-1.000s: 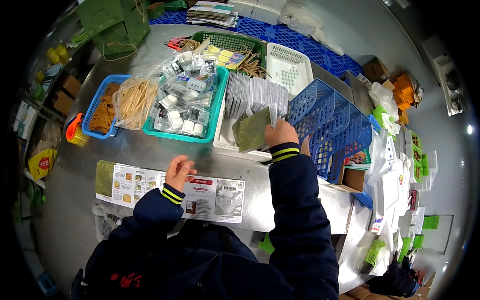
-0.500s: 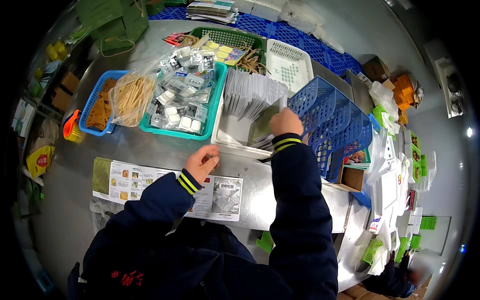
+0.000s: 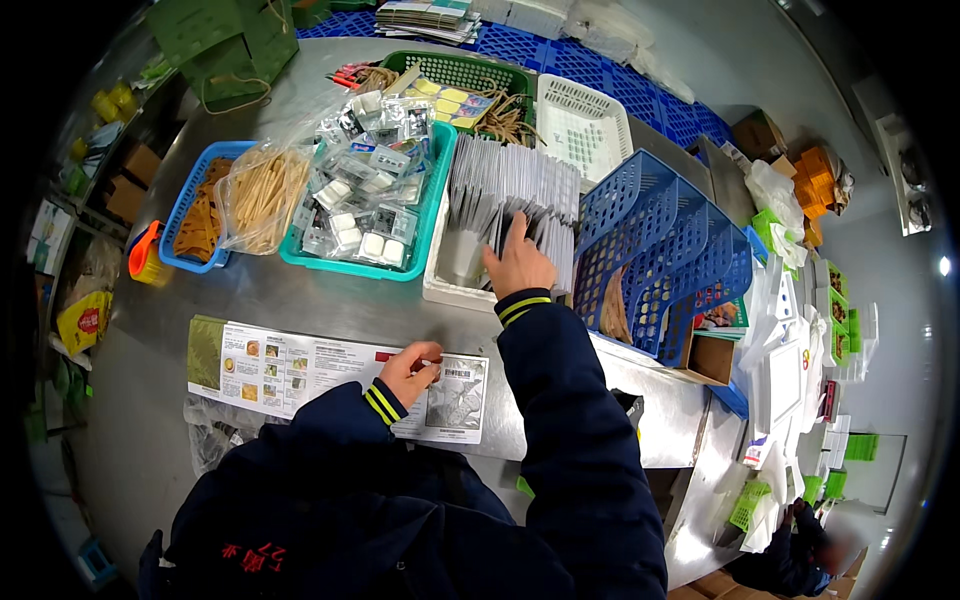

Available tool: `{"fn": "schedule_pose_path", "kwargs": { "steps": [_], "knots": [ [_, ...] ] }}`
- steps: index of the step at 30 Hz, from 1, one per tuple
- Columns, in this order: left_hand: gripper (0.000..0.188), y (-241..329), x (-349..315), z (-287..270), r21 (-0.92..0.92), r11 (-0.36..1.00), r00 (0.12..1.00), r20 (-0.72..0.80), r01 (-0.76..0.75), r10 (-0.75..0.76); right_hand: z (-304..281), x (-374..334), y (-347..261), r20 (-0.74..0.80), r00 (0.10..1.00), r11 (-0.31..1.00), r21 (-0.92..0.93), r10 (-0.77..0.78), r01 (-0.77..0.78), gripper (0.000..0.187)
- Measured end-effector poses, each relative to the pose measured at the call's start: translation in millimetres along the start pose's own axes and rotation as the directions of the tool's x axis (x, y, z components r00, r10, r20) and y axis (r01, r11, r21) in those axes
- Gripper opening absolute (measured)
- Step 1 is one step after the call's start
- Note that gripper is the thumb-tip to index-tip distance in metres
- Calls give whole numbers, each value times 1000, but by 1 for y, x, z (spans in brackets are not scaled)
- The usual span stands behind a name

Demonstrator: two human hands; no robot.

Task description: The person is assembling kits of small industrial components by picking items from several bins, placing them into plastic bags, and organizing them on a metal table according to a printed instruction sheet.

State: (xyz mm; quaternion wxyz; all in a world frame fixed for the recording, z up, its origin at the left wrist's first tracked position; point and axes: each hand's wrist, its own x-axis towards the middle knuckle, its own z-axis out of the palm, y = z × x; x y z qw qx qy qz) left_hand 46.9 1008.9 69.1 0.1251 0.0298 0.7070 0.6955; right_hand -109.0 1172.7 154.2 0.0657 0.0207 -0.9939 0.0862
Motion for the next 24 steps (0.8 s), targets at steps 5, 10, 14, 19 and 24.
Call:
{"fn": "schedule_pose_path", "kwargs": {
  "steps": [5,10,14,19,24],
  "knots": [
    [25,-2,-5,-6,-97,992,997,22,79,-77,-20,-22,5,-211,977,980,192,-16,57,62],
    [24,-44,-27,-44,56,998,994,-108,-11,17,-21,-92,18,-171,980,895,446,99,-13,38],
    [36,-65,-48,-69,700,710,975,-96,-76,199,52,-188,64,345,916,854,396,203,-339,44],
    [68,-66,-88,-63,857,515,997,55,-22,-50,105,-252,64,544,790,778,353,281,-520,55],
    [75,-62,-100,-43,874,484,977,134,-38,-166,76,-249,27,587,787,880,254,190,-402,57]
  ]
}}
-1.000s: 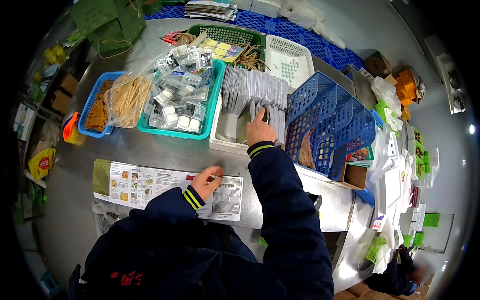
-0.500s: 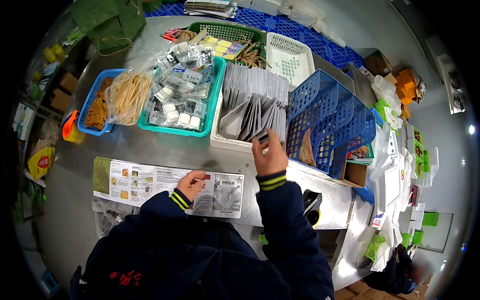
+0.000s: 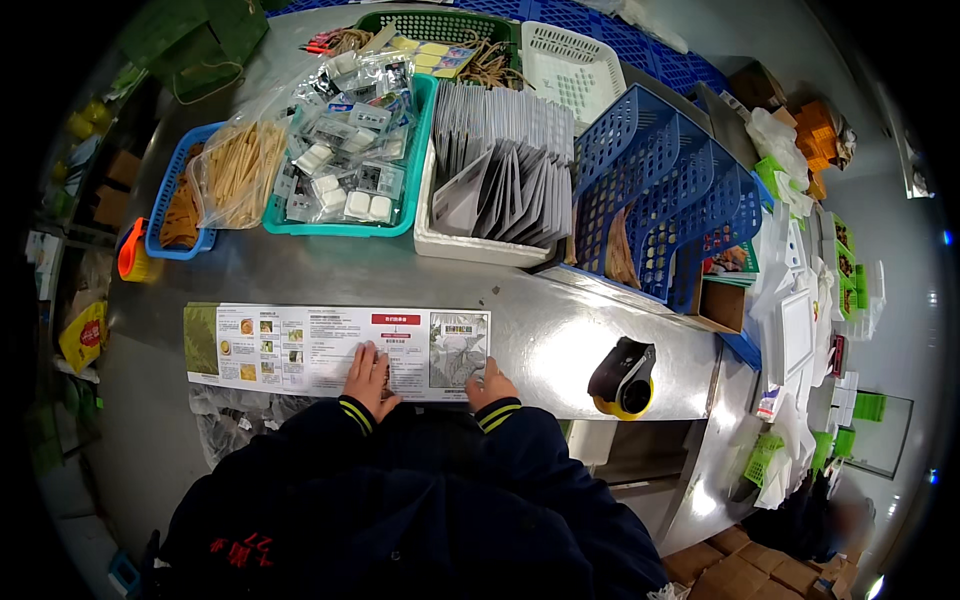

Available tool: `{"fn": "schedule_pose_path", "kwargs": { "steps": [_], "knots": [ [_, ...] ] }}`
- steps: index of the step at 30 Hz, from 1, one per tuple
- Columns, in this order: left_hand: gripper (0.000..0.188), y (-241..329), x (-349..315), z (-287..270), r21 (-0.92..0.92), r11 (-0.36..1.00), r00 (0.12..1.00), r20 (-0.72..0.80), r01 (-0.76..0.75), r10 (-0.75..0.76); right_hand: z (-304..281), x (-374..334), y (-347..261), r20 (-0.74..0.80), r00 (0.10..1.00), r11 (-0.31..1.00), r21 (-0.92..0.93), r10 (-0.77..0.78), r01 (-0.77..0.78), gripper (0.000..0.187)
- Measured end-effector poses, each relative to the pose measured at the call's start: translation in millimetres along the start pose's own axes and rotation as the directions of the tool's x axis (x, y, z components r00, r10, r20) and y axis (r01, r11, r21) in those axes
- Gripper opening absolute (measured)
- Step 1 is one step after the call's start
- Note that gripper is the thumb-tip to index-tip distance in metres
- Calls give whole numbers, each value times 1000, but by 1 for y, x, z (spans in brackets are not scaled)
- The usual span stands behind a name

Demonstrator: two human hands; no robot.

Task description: The person is assembling kits of small industrial components by picking items from several bins, placing them into plastic bags, and organizing them on a metal table according to a printed instruction sheet.

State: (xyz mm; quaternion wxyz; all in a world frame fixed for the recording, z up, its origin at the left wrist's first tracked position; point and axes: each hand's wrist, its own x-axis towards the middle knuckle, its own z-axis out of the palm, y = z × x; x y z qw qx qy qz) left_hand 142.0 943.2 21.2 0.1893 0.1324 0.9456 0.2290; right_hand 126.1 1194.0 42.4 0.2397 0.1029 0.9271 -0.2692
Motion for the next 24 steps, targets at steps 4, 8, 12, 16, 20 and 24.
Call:
{"fn": "schedule_pose_path", "kwargs": {
  "steps": [4,8,12,16,20,24],
  "knots": [
    [75,10,2,-1,-21,999,998,56,-35,36,-3,-14,-6,-93,993,997,-23,-76,74,62],
    [75,18,5,-7,-167,985,996,71,-34,46,-23,-19,-13,-194,981,877,469,-9,100,56],
    [70,42,25,-32,-643,760,995,-46,-97,88,-39,-24,-41,36,973,493,866,-228,83,57],
    [70,49,48,-38,-940,341,999,18,1,45,-27,-37,-80,3,913,673,676,-408,299,75],
    [69,53,48,-66,-953,297,990,95,61,101,-27,-38,-85,56,906,718,632,-419,293,85],
    [66,43,50,-54,-988,141,990,84,68,112,-27,-38,-85,19,898,611,740,-439,282,85]
  ]
}}
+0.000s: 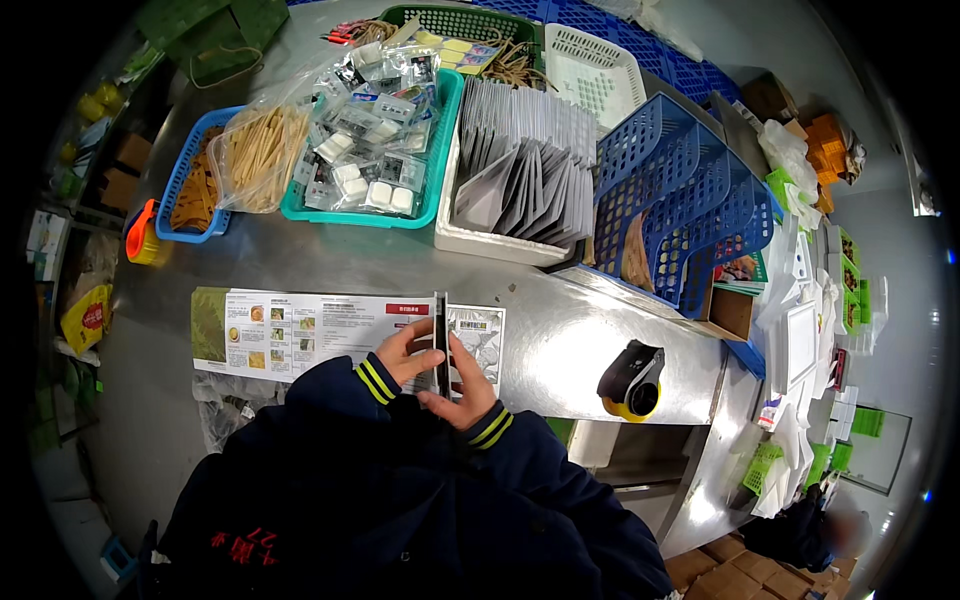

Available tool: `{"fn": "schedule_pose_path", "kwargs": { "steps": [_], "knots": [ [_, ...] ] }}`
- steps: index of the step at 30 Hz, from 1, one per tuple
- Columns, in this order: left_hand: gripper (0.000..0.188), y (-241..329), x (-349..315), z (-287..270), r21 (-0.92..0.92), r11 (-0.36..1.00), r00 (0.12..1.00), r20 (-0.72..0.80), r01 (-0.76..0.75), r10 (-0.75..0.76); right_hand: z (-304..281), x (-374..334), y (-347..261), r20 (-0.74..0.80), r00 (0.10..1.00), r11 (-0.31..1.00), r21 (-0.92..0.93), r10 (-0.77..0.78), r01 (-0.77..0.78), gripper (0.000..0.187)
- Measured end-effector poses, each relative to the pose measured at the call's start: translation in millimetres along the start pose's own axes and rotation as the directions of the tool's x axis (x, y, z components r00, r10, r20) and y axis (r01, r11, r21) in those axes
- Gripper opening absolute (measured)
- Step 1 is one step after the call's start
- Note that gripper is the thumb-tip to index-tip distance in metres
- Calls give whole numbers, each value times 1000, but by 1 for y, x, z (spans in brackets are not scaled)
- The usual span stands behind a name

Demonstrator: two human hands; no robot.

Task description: The person is assembling kits of small industrial components by picking items from several bins, placing them into plastic bags, and organizing them on a metal table according to a printed instruction sheet.

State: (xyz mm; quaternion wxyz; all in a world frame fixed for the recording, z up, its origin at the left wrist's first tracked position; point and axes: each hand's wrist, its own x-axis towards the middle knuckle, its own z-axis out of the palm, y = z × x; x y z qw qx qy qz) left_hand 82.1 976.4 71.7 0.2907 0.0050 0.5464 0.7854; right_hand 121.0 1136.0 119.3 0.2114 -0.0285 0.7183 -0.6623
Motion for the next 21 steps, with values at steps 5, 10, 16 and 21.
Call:
{"fn": "schedule_pose_path", "kwargs": {
  "steps": [5,10,16,21],
  "knots": [
    [30,-3,0,-10,-12,993,991,-55,119,-119,-35,2,33,-355,930,953,-304,-92,-22,72],
    [19,-46,-9,-67,328,900,928,-328,287,-176,-27,18,36,-344,932,976,-133,118,-172,70],
    [21,-32,-9,-55,102,971,952,-244,216,-186,14,47,91,-227,961,986,76,160,-146,81],
    [45,-27,-12,-10,228,972,987,133,58,-90,-4,57,62,-41,971,972,7,234,-234,60]
  ]
}}
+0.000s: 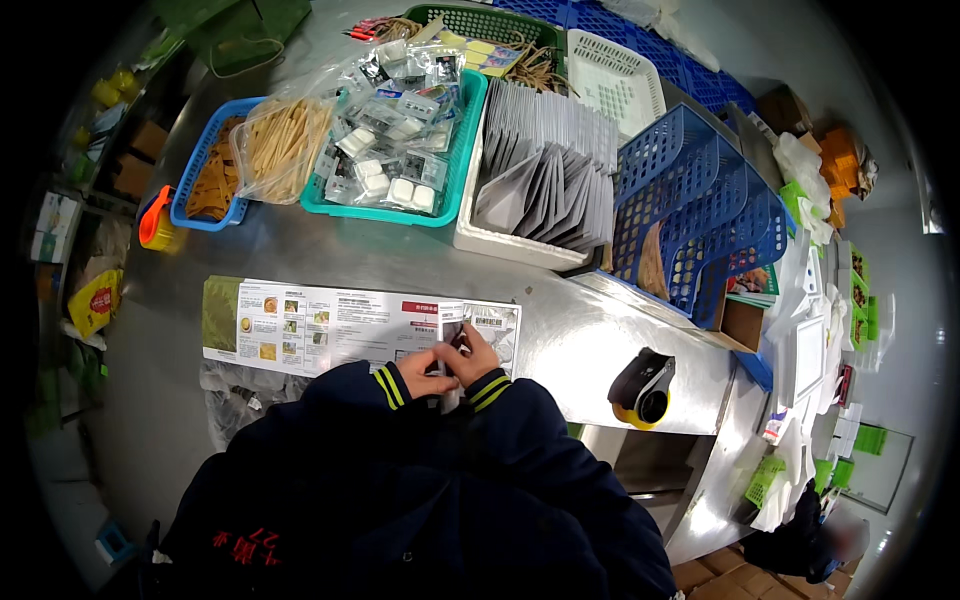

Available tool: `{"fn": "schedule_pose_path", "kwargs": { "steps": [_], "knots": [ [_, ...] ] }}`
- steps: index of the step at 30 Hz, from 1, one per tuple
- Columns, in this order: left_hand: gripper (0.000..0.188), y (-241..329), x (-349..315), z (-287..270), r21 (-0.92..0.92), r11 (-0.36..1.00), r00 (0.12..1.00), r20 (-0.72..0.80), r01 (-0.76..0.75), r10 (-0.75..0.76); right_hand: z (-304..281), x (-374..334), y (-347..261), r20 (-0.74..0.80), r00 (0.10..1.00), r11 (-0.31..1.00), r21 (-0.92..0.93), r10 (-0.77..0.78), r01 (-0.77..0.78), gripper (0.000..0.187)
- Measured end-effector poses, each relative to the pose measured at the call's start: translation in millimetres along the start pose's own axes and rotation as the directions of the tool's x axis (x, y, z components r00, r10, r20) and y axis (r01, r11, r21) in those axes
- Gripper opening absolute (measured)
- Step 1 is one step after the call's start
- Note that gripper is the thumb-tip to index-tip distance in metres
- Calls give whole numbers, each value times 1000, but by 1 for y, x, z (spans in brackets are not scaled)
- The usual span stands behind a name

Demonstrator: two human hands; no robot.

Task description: The person is assembling kits of small industrial components by picking items from several bins, placing them into plastic bags, and organizing them on a metal table according to a printed instruction sheet.

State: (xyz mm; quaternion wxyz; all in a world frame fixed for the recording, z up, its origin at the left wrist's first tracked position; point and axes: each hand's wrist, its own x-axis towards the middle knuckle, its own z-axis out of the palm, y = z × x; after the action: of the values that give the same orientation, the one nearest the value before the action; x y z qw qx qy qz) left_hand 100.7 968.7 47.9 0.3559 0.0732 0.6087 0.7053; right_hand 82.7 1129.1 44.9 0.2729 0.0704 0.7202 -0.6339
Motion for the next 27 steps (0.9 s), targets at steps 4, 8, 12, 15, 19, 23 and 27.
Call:
{"fn": "schedule_pose_path", "kwargs": {
  "steps": [4,8,12,15,19,23,27],
  "knots": [
    [58,12,11,-9,407,901,980,-56,-152,190,-20,-6,1,-50,996,997,-24,-76,75,47],
    [58,9,26,-20,366,915,986,60,-168,157,-13,-11,-26,-11,988,983,-107,-151,149,32],
    [66,26,30,-32,687,667,895,-54,-289,443,-38,-22,-11,-93,989,987,-120,-115,103,25],
    [63,86,26,-50,910,338,767,-37,-239,640,-48,-47,-58,88,972,975,-36,-216,220,20],
    [30,140,7,-55,766,607,975,116,-211,192,-78,-69,-111,258,954,977,-109,-151,184,22],
    [23,195,-31,-29,543,789,957,168,-289,236,-87,-65,-135,172,963,978,19,-206,206,26],
    [25,227,-57,-14,553,739,912,103,-385,398,-54,-57,-136,55,955,955,65,-292,288,24]
  ]
}}
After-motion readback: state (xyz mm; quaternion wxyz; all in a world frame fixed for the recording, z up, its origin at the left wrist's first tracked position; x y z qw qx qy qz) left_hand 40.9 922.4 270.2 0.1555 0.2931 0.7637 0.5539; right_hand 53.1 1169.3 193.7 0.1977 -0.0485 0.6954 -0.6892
